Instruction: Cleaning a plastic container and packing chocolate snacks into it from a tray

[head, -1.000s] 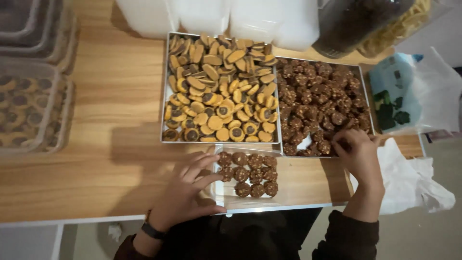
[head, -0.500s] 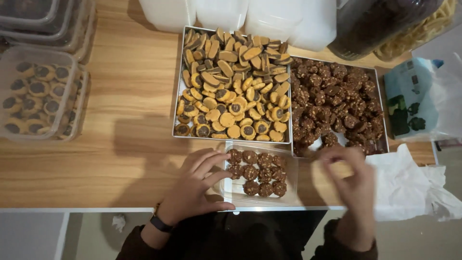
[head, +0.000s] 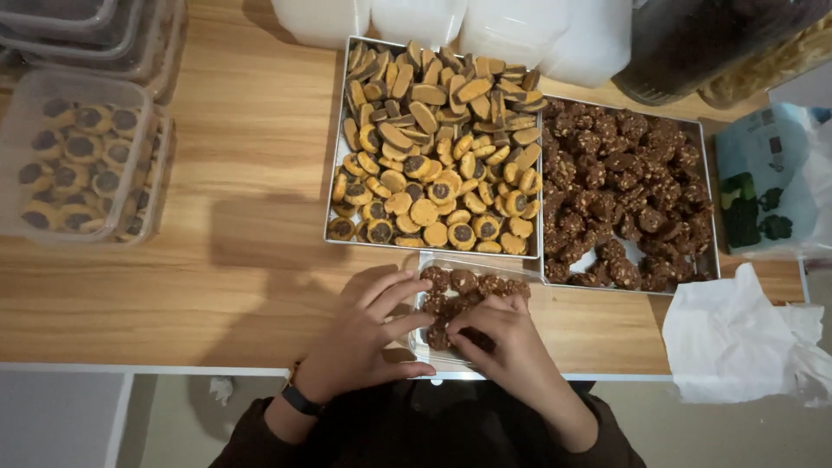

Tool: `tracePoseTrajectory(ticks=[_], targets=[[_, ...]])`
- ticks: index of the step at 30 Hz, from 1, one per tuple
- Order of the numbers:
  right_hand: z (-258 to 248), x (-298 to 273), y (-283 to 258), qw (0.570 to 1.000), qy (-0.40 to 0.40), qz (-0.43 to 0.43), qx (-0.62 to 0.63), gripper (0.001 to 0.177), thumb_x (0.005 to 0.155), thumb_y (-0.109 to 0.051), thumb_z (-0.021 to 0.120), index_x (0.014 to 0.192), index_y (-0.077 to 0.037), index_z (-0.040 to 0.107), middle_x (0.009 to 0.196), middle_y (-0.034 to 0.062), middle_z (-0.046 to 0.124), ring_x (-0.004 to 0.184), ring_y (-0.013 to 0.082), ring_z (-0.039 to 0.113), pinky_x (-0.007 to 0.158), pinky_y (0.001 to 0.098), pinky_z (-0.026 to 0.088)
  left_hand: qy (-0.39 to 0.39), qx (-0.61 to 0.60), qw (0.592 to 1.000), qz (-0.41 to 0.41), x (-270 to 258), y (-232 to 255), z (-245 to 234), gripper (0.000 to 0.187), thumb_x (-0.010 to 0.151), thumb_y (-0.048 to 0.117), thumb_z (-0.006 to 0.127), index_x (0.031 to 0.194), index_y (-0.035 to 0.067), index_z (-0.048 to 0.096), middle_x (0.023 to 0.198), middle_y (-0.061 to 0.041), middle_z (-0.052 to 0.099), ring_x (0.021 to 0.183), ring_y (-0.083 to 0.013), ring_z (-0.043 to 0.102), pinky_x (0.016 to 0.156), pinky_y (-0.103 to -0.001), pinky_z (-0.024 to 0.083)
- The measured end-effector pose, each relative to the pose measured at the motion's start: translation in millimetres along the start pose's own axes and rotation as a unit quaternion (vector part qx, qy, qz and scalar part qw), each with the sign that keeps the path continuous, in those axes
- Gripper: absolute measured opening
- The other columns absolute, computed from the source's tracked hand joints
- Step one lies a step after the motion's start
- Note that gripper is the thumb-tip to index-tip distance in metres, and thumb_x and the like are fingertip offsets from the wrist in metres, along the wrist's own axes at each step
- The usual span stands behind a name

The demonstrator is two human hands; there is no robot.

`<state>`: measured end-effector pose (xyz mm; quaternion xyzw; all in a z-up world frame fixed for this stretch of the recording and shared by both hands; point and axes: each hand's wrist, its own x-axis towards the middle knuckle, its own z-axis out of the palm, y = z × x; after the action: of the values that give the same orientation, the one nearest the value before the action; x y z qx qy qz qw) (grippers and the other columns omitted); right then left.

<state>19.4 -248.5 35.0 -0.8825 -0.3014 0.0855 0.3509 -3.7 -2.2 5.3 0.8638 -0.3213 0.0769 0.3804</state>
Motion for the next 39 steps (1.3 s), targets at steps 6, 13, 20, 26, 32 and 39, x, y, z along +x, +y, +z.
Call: tracePoseTrajectory(ticks=[6, 13, 20, 26, 32, 39], targets=[[5, 2, -1, 1.000, 0.000, -0.013, -0.020, 0.005, 0.091, -0.022, 0.074, 0.096, -0.021, 0.076, 0.090, -0.0093, 0.080, 0.082, 0.0132, 0.064, 0.083, 0.0331, 0.029, -0.027, -0.021, 0.999, 0.003, -1, -1, 0, 0.052, 0.090, 0.056, 0.070, 0.117, 0.012, 0.070, 0.151, -0.017, 0.050, 0.144, -0.0418, 0.039, 0.112, -0.060, 0.038], [5, 3, 0, 0.999, -0.008, -0.015, -0.039, 0.008, 0.092, -0.022, 0.072, 0.098, -0.019, 0.076, 0.092, -0.0058, 0.077, 0.085, 0.0167, 0.061, 0.080, 0.0342, 0.031, -0.034, -0.005, 0.999, 0.012, -5, -5, 6, 0.048, 0.090, 0.057, 0.070, 0.119, 0.019, 0.070, 0.154, -0.012, 0.049, 0.147, -0.0394, 0.036, 0.112, -0.061, 0.035], [-2, -12, 12, 0.997, 0.033, -0.023, -0.060, 0.023, 0.092, -0.032, 0.070, 0.109, -0.019, 0.077, 0.098, -0.0055, 0.075, 0.095, 0.0172, 0.060, 0.087, 0.0335, 0.035, -0.033, 0.007, 0.999, 0.013, -3, -2, 5, 0.052, 0.088, 0.064, 0.067, 0.119, 0.022, 0.071, 0.154, -0.011, 0.050, 0.147, -0.0393, 0.037, 0.117, -0.061, 0.027], [-15, -45, 44, 0.979, 0.197, 0.012, -0.047, 0.012, 0.093, -0.020, 0.071, 0.103, -0.015, 0.076, 0.099, -0.0008, 0.078, 0.094, 0.0127, 0.069, 0.088, 0.0270, 0.050, -0.007, 0.031, 0.998, 0.054, -2, -2, 7, 0.048, 0.093, 0.062, 0.062, 0.122, 0.025, 0.065, 0.154, -0.009, 0.050, 0.148, -0.0398, 0.038, 0.121, -0.062, 0.022], [-22, -68, 70, 0.930, 0.353, 0.058, 0.085, 0.013, 0.102, -0.006, 0.061, 0.111, 0.001, 0.066, 0.103, 0.0136, 0.066, 0.100, 0.0237, 0.062, 0.091, 0.0316, 0.051, 0.004, 0.042, 0.997, 0.062, -1, -1, 9, 0.042, 0.096, 0.060, 0.062, 0.118, 0.024, 0.067, 0.155, -0.007, 0.048, 0.146, -0.0391, 0.039, 0.121, -0.063, 0.023], [4, -70, 108, 0.892, 0.399, 0.036, 0.209, 0.020, 0.104, -0.017, 0.057, 0.117, -0.004, 0.063, 0.112, 0.0084, 0.062, 0.105, 0.0181, 0.060, 0.096, 0.0290, 0.052, -0.005, 0.038, 0.997, 0.063, -5, 0, 18, 0.043, 0.095, 0.058, 0.067, 0.125, 0.028, 0.062, 0.158, -0.005, 0.043, 0.149, -0.0390, 0.038, 0.123, -0.066, 0.020]])
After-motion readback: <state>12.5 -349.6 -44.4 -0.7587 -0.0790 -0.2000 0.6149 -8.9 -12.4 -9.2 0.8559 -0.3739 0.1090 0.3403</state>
